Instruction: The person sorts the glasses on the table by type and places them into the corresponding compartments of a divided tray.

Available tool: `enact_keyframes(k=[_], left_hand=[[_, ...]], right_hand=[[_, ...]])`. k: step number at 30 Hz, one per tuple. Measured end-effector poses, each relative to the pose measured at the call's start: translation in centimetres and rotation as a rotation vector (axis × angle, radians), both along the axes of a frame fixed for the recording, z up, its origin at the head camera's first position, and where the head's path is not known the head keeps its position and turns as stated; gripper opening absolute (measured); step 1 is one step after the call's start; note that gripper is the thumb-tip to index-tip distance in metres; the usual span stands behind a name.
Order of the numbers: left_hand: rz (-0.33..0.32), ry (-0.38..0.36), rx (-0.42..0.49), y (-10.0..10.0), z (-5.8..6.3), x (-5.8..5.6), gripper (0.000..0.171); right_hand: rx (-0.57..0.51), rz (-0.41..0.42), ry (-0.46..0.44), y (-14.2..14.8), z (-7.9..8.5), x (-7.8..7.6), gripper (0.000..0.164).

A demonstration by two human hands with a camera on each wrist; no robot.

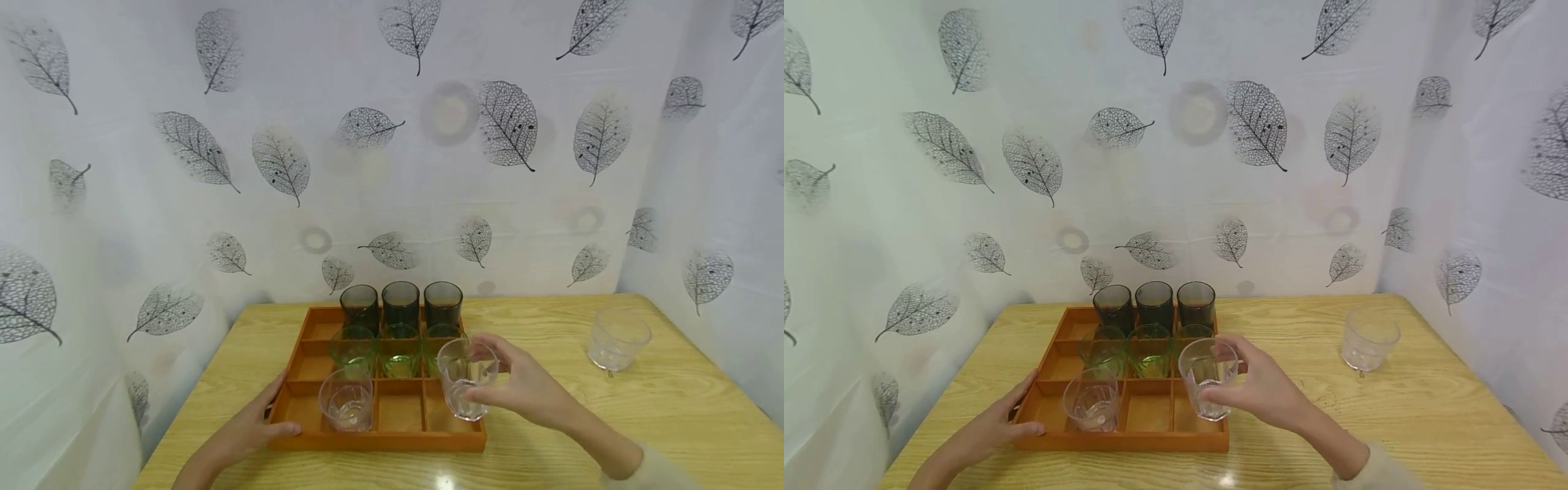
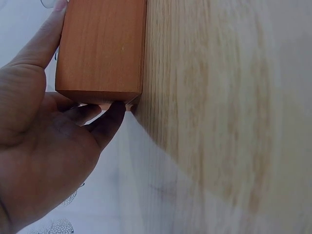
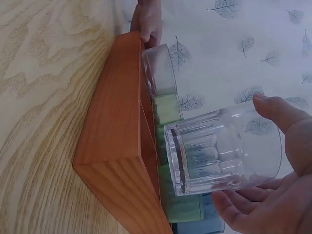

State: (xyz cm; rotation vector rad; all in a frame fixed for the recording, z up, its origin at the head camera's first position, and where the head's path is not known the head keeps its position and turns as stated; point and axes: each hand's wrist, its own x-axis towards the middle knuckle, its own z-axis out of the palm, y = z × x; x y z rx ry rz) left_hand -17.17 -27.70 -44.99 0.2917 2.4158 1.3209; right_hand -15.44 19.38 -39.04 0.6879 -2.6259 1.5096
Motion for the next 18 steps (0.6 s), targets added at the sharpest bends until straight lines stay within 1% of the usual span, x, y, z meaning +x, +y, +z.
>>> enact_keyframes(k=[10, 18], left_hand=[[-0.004, 0.002, -0.011, -0.1, -0.2, -0.1, 0.104], [-0.01, 0.006, 0.001, -0.1, -0.4, -0.1, 0.105]], right_hand=[[0.025, 0.016, -0.023, -3.1, -0.2, -0.3, 0.08], [-0.013, 0.06, -0.076, -5.6, -0.2, -0.6, 0.086]])
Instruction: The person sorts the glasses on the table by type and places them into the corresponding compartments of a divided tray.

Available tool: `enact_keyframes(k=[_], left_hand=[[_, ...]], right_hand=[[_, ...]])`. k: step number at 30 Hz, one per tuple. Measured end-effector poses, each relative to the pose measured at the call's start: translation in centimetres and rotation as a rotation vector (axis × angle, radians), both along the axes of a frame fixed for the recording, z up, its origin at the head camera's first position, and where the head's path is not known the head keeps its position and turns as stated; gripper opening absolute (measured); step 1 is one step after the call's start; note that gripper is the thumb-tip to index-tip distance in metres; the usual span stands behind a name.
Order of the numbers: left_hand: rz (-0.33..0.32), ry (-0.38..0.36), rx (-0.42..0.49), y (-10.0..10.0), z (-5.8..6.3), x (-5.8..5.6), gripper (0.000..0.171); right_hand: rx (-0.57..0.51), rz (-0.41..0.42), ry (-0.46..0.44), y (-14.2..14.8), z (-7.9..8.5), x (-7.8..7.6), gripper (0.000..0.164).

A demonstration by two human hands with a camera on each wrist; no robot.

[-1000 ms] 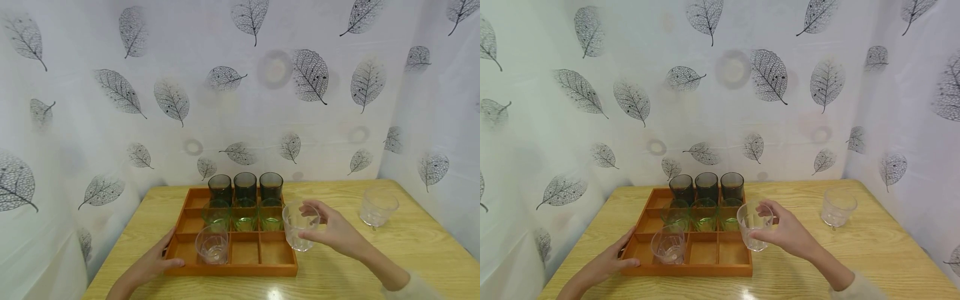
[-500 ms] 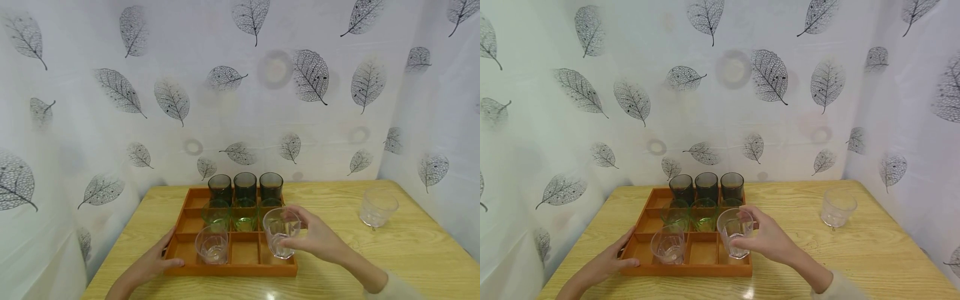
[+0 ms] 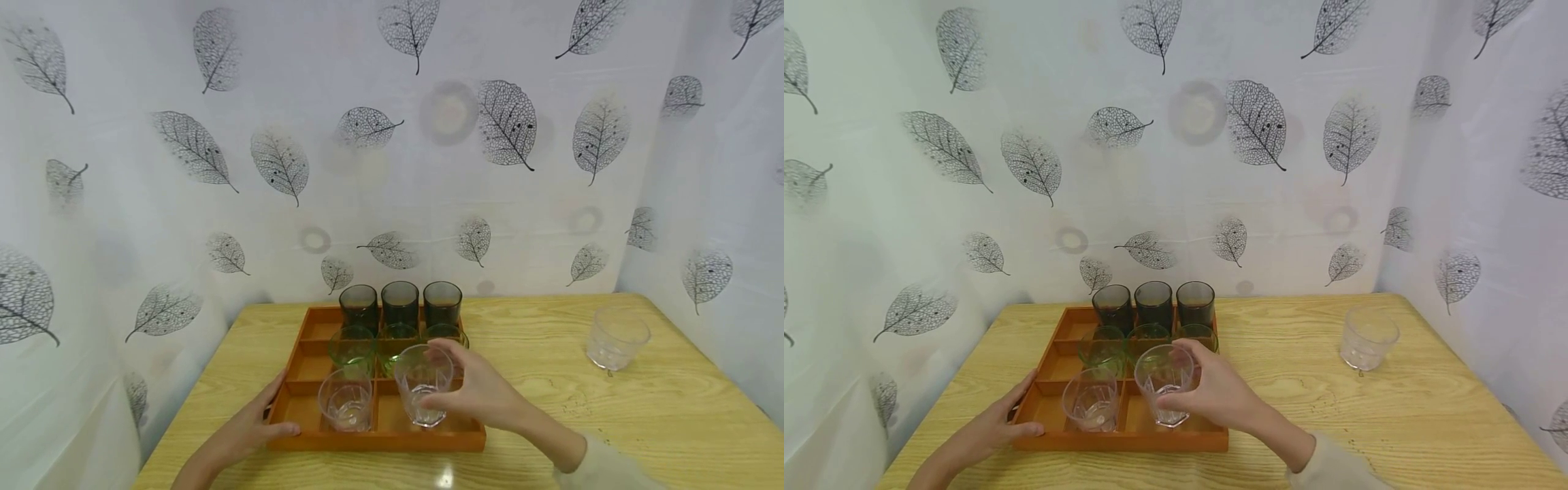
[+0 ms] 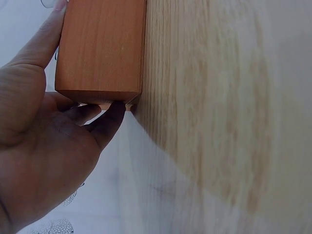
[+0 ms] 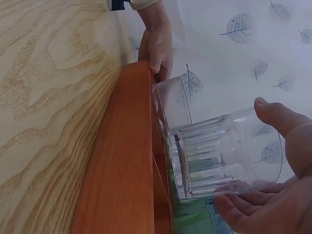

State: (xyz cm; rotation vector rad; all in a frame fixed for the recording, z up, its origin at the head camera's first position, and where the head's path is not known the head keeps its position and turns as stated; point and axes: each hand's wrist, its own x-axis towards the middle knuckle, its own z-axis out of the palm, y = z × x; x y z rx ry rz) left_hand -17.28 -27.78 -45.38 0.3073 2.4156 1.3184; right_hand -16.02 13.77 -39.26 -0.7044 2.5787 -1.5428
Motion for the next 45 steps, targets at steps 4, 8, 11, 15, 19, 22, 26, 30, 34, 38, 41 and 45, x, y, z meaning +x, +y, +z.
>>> enact_keyframes(k=[4, 8, 11, 15, 19, 22, 26, 30, 34, 38, 41, 45], left_hand=[[0.002, -0.005, 0.01, 0.0, 0.1, 0.0, 0.105], [0.0, 0.008, 0.0, 0.0, 0.1, 0.0, 0.104], [-0.004, 0.021, -0.013, 0.0, 0.1, 0.0, 0.104], [-0.006, 0.023, -0.015, 0.1, 0.1, 0.0, 0.104], [0.002, 0.006, -0.01, 0.1, 0.1, 0.0, 0.104], [0.005, 0.003, -0.009, 0.1, 0.2, 0.0, 0.104], [-0.005, 0.013, -0.003, 0.1, 0.3, 0.1, 0.105], [-0.011, 0.005, 0.011, 0.1, 0.3, 0.1, 0.105], [-0.001, -0.017, 0.024, 0.1, 0.2, 0.0, 0.105], [-0.006, -0.019, 0.028, 0.1, 0.2, -0.1, 0.104], [-0.016, -0.015, 0.03, 0.1, 0.2, 0.0, 0.104], [-0.015, -0.018, 0.026, 0.1, 0.2, 0.0, 0.104]], right_hand=[[0.022, -0.003, 0.008, -1.0, -0.3, -0.2, 0.085], [0.038, -0.005, 0.005, -1.9, -0.8, -0.3, 0.084], [0.028, -0.002, -0.012, -2.5, -1.0, -0.4, 0.085], [0.013, 0.0, -0.024, -3.1, -1.3, -0.6, 0.086], [0.027, -0.004, -0.023, -3.4, -1.7, -0.6, 0.087], [0.055, -0.012, -0.014, -3.4, -1.9, -0.5, 0.089], [0.076, 0.003, 0.002, -3.4, -2.2, -0.3, 0.09], [0.092, 0.009, 0.018, -3.4, -2.5, -0.2, 0.093], [0.111, 0.006, 0.015, -3.6, -2.8, -0.1, 0.097], [0.131, -0.001, 0.011, -3.8, -2.9, 0.2, 0.1], [0.146, -0.015, 0.054, -3.8, -2.9, 0.3, 0.098], [0.162, -0.052, 0.128, -3.5, -2.9, 0.3, 0.088]])
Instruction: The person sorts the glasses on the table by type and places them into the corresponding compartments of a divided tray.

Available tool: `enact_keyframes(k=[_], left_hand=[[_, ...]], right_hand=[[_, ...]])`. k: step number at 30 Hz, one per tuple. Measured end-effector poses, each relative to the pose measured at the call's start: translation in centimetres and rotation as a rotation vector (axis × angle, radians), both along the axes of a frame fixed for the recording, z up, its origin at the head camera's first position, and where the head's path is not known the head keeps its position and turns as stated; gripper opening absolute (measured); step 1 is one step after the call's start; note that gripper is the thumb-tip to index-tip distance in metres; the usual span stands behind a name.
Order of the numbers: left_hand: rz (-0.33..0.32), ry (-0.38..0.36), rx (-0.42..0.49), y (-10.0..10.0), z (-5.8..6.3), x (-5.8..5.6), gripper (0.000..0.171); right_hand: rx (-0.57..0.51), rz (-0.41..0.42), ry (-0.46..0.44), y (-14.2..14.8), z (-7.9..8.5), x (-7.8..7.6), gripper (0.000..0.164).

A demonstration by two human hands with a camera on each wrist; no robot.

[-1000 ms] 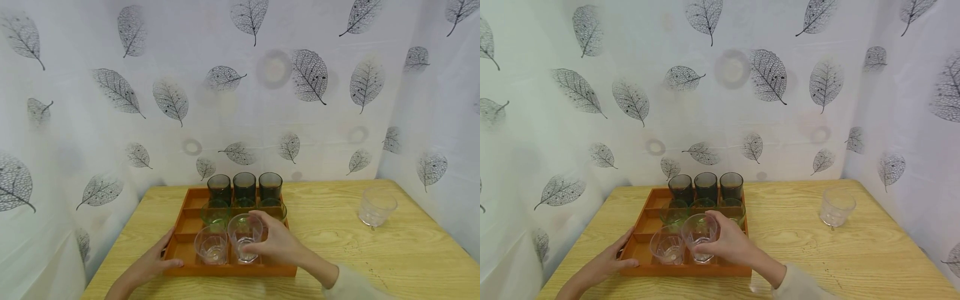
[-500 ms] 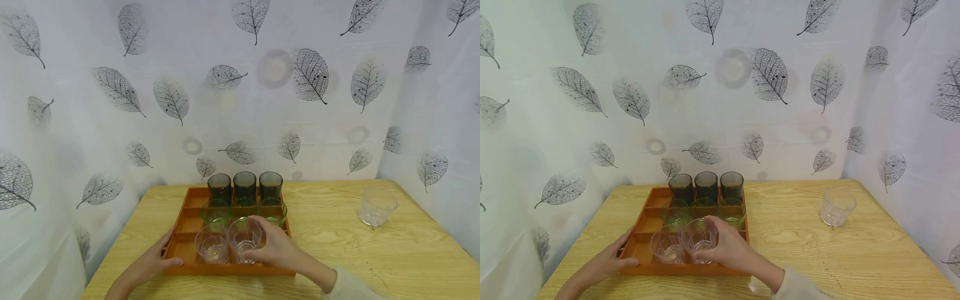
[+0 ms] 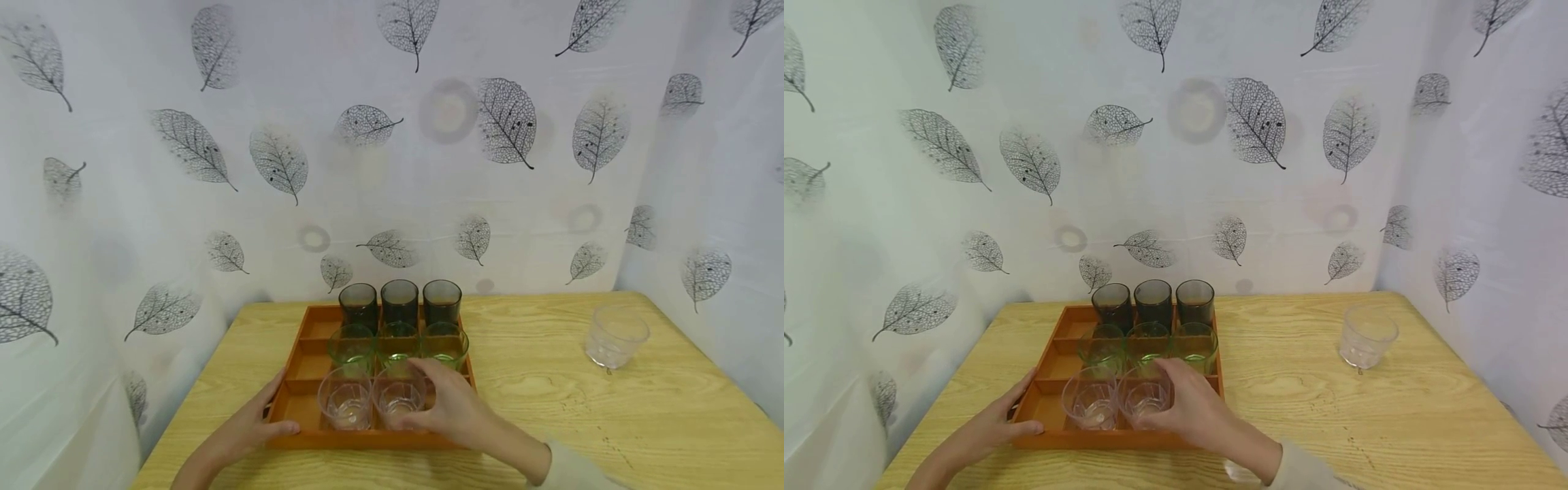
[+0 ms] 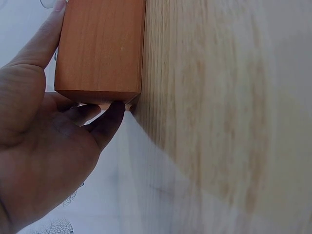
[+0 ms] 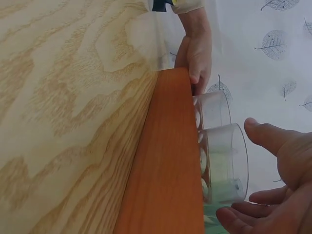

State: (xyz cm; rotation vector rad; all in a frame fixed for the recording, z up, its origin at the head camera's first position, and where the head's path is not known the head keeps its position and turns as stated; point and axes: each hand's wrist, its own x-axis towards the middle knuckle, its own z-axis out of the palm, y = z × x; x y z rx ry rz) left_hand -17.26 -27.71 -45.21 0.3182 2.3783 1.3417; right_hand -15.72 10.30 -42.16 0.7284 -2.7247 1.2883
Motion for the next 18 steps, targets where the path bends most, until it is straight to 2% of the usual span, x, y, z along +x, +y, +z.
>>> enact_keyframes(k=[5, 10, 18], left_hand=[[0.011, -0.003, -0.012, 0.0, 0.0, 0.0, 0.103], [0.0, 0.008, -0.018, 0.0, 0.0, -0.1, 0.103], [0.019, -0.022, -0.02, 0.0, 0.0, -0.1, 0.103]], right_hand=[[-0.015, -0.027, 0.036, 0.6, 0.2, 0.0, 0.075], [-0.035, -0.029, 0.045, 1.6, 0.7, 0.1, 0.07], [-0.16, -0.009, 0.021, 3.9, 1.1, -0.1, 0.059]])
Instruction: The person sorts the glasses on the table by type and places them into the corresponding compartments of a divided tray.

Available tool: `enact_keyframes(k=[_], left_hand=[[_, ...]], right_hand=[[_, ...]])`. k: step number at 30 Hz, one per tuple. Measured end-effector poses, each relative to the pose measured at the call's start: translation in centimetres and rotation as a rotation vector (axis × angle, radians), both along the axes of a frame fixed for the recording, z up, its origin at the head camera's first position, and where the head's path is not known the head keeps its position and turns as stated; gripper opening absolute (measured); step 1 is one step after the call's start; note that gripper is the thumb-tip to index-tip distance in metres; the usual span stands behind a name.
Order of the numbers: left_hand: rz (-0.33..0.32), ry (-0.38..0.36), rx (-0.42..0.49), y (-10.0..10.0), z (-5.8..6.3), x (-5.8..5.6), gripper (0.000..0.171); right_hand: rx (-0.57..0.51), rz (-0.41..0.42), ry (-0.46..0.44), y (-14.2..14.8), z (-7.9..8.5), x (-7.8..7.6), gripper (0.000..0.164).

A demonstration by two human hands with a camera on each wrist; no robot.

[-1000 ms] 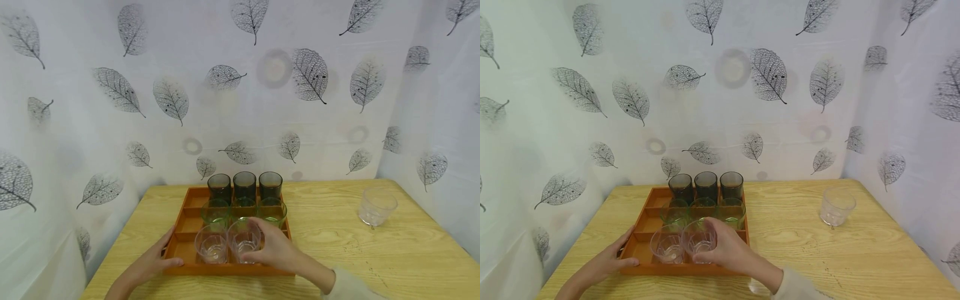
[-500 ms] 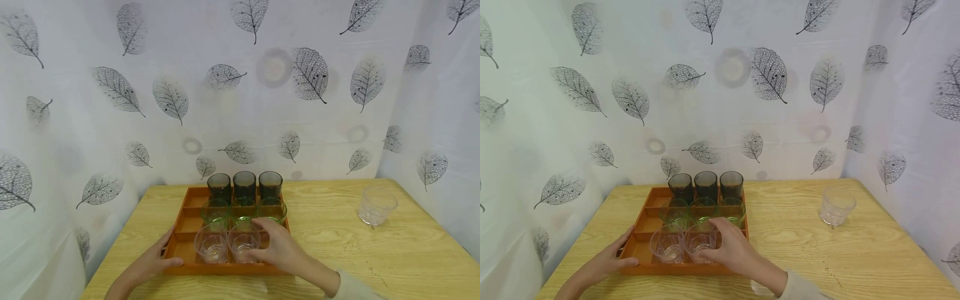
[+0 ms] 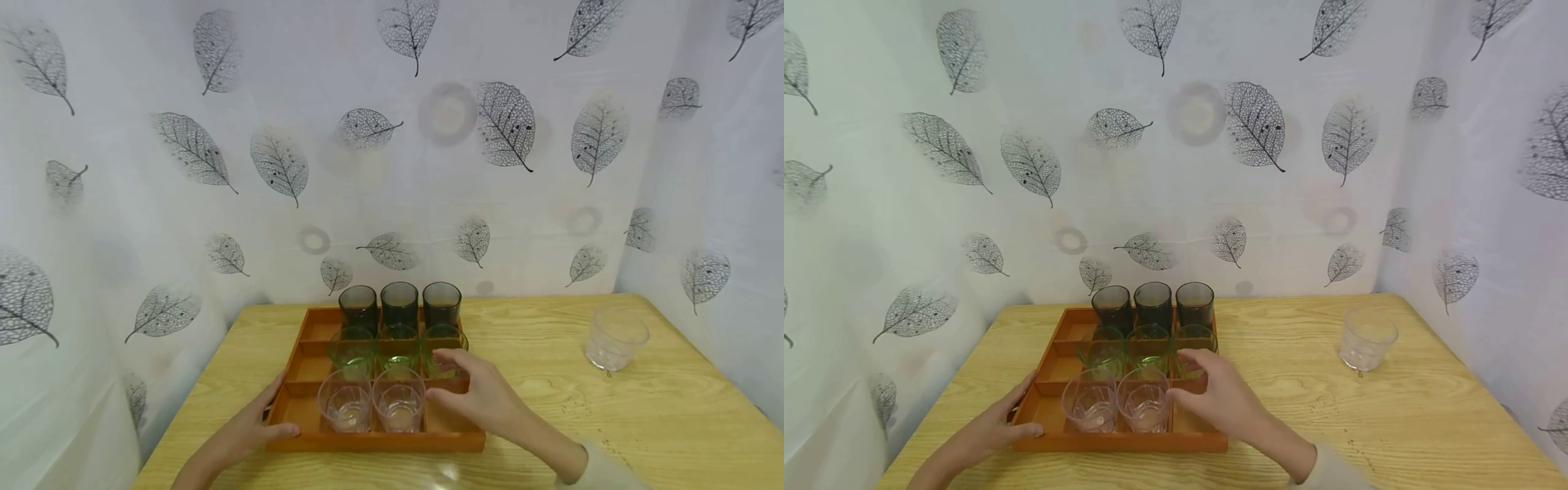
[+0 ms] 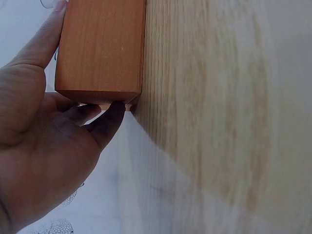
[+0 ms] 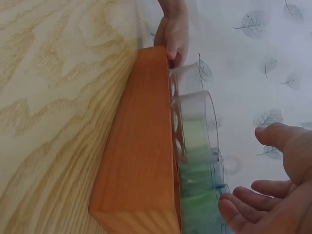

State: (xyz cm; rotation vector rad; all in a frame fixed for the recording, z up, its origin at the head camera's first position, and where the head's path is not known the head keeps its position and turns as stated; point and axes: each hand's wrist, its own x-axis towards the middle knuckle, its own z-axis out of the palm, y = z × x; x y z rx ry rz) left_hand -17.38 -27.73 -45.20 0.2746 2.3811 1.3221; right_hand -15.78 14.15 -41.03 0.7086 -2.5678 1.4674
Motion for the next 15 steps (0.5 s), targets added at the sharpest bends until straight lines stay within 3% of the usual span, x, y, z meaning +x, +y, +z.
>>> enact_keyframes(k=[15], left_hand=[[-0.005, 0.012, 0.001, -0.1, -0.1, 0.0, 0.104]], right_hand=[[-0.045, -0.153, 0.013, 4.5, -0.1, -0.4, 0.043]])
